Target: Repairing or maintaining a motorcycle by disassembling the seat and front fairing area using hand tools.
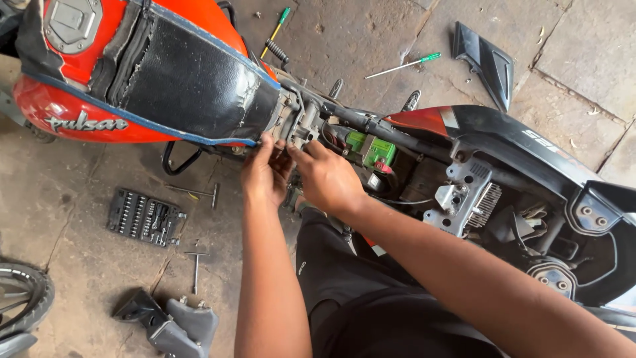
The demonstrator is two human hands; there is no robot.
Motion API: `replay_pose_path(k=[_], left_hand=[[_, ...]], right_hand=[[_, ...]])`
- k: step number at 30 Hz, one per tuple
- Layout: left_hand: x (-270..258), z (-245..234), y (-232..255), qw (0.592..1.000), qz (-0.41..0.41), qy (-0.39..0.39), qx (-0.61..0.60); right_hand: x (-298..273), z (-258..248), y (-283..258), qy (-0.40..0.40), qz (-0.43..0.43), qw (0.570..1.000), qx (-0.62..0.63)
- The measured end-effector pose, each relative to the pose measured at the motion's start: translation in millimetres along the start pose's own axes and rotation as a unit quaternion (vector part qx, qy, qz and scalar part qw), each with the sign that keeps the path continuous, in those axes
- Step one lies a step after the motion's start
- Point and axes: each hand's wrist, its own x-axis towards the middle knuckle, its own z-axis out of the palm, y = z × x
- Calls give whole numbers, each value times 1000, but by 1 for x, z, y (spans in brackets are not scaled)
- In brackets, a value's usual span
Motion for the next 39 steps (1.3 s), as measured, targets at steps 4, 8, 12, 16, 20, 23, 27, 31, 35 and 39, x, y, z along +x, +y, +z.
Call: replay_pose_path(k=[4,8,12,16,20,23,27,31,35,39], left_hand=[[24,-21,-8,998,37,10,51],[8,-7,4,999,11,-35,12],[-4,1,17,999,-14,-30,33],[10,-10,16,995,-5,24,101],[33,-41,5,998,-6,-15,58],[2,-14,13,998,-44,-54,-13],[7,-16,6,995,-72,-46,-43],[15,-16,5,998,-33,4,53],[23,-27,-1,998,-27,-22,60],[2,-9,11,998,-34,-43,41]], right_hand=[[-4,13,13,40,30,971,233],[1,-2,2,12,33,993,110],[3,-7,-5,-14,28,999,21],[15,-17,-10,-70,149,955,245],[16,0,9,-184,473,474,720],[11,26,24,-138,384,653,638],[11,-2,7,-51,211,879,424],[14,-15,-2,-26,193,932,306],[11,-10,-3,-130,365,824,414],[10,-13,0,-104,216,952,192]])
